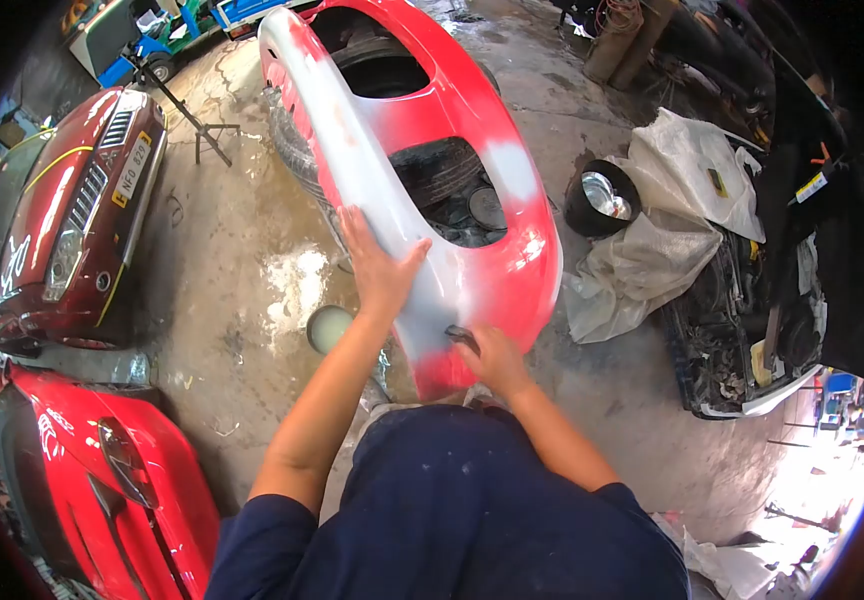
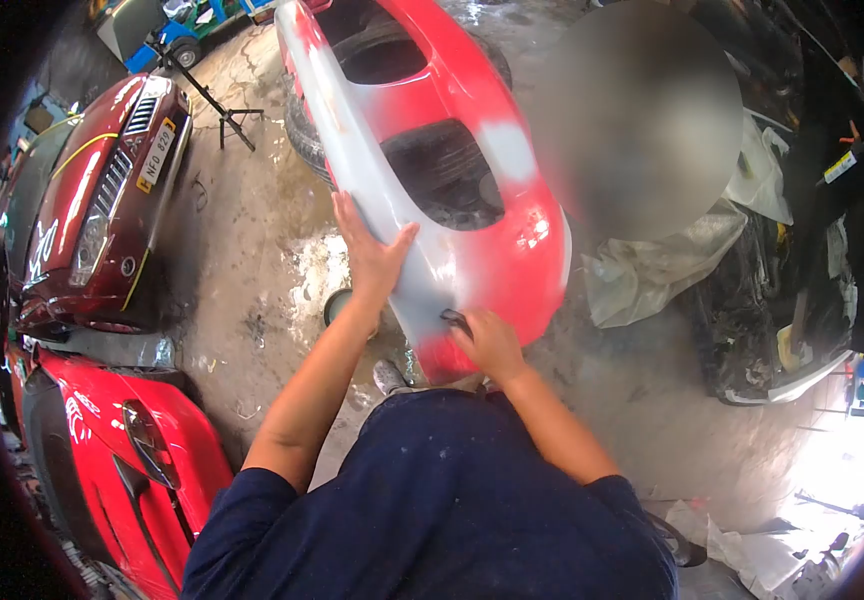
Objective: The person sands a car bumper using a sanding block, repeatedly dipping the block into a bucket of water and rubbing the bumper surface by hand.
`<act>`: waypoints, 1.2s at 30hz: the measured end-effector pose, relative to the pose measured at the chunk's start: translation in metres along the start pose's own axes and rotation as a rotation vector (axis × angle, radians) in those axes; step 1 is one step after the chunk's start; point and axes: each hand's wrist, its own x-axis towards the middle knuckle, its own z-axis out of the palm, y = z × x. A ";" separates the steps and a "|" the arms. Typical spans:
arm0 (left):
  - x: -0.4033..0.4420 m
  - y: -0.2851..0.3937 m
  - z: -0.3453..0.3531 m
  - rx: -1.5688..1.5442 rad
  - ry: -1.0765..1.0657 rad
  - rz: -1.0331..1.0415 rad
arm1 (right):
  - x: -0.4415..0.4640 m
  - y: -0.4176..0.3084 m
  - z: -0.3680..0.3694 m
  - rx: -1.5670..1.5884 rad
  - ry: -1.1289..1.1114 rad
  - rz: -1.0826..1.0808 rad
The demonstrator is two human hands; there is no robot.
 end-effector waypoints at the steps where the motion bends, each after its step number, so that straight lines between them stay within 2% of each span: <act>1: -0.003 -0.002 -0.001 0.025 -0.024 0.019 | -0.008 0.000 0.006 0.124 0.059 0.095; 3: -0.022 -0.005 0.000 0.076 -0.059 0.060 | -0.022 0.005 0.016 0.373 0.173 0.289; 6: -0.056 -0.006 0.003 0.107 -0.127 0.004 | -0.026 0.007 0.006 0.457 0.239 0.420; 9: -0.091 -0.008 0.004 0.119 -0.168 -0.020 | -0.019 0.019 -0.001 0.619 0.304 0.394; 12: -0.100 -0.016 0.003 0.109 -0.165 0.002 | -0.008 0.017 -0.007 0.719 0.256 0.286; 15: -0.067 -0.013 -0.002 0.059 -0.069 -0.025 | 0.017 -0.023 -0.026 0.557 0.176 0.183; 16: -0.044 -0.009 -0.005 0.040 -0.024 -0.043 | 0.024 -0.027 -0.023 0.402 0.225 0.067; 18: 0.008 0.007 -0.017 0.146 -0.078 0.121 | 0.036 -0.032 -0.019 0.085 0.311 -0.172; 21: 0.078 0.021 -0.009 0.160 -0.052 -0.041 | 0.031 -0.006 0.019 0.025 0.334 -0.294; 23: 0.110 0.015 -0.006 0.127 -0.071 -0.122 | 0.042 -0.006 0.023 -0.053 0.388 -0.330; 27: 0.108 0.009 -0.001 0.124 -0.047 -0.098 | 0.113 -0.044 -0.010 -0.106 0.395 -0.348; 30: 0.108 0.008 0.000 0.130 -0.042 -0.091 | 0.119 -0.049 -0.009 -0.087 0.433 -0.350; 34: 0.105 0.017 -0.002 0.107 -0.061 -0.167 | 0.055 -0.008 0.015 -0.143 0.364 -0.410; 36: 0.105 0.019 0.000 0.117 -0.060 -0.171 | 0.075 -0.012 0.010 -0.142 0.380 -0.408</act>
